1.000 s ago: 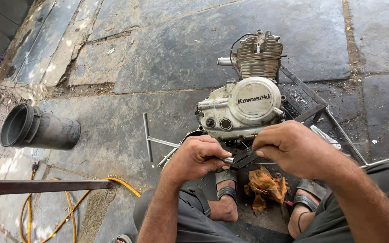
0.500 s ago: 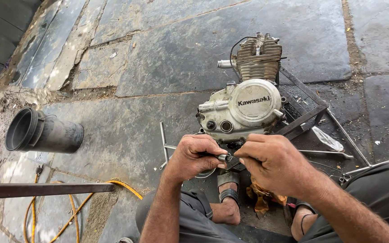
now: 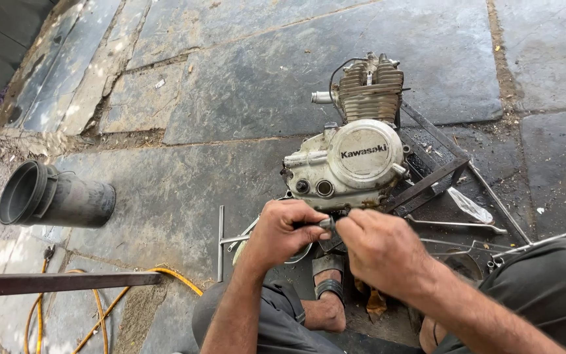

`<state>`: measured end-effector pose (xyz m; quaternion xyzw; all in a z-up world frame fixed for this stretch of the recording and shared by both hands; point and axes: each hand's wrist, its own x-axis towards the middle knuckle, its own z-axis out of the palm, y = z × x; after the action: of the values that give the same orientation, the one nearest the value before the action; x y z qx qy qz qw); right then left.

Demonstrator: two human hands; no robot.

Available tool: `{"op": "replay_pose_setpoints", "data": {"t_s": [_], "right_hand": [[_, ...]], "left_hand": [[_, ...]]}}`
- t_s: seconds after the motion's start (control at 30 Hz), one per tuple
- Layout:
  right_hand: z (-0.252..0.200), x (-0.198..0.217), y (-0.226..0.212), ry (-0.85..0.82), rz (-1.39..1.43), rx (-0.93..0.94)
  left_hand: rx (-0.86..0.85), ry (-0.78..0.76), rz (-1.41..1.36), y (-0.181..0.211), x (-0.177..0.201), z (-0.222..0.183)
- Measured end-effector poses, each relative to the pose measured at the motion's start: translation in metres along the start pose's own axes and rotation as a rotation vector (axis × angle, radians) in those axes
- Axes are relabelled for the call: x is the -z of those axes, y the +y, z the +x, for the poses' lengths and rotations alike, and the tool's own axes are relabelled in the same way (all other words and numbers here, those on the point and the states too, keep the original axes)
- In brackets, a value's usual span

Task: The person sits on the ground next to a disassembled Kawasaki motorcycle engine and cleans small metal parts, wiping them with an orange cloth. They then use a T-handle socket tool on the engine, working on bolts and components while other tools lie scattered on the ground.

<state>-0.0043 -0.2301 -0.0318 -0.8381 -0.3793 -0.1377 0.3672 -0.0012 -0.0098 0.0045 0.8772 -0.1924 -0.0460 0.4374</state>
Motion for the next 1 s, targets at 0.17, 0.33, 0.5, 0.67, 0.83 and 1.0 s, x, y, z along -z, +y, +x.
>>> {"op": "replay_pose_setpoints", "data": {"t_s": [0.17, 0.33, 0.5, 0.67, 0.83, 1.0], "right_hand": [[0.001, -0.005, 0.004, 0.071, 0.083, -0.05], [0.003, -0.006, 0.008, 0.02, 0.106, -0.12], [0.009, 0.006, 0.026, -0.286, 0.348, -0.122], [0.013, 0.014, 0.042, -0.355, 0.625, -0.187], [0.002, 0.014, 0.078, -0.673, 0.961, -0.232], [0.009, 0.016, 0.067, -0.434, 0.762, -0.54]], "left_hand": [[-0.049, -0.004, 0.033, -0.003, 0.0, -0.001], [-0.039, -0.012, 0.073, 0.002, 0.0, 0.0], [-0.135, -0.113, 0.151, -0.001, -0.002, -0.002], [-0.081, -0.198, 0.072, 0.001, -0.004, -0.003], [-0.064, -0.288, 0.022, 0.004, -0.009, -0.001], [-0.048, -0.153, 0.071, -0.002, -0.003, 0.0]]}}
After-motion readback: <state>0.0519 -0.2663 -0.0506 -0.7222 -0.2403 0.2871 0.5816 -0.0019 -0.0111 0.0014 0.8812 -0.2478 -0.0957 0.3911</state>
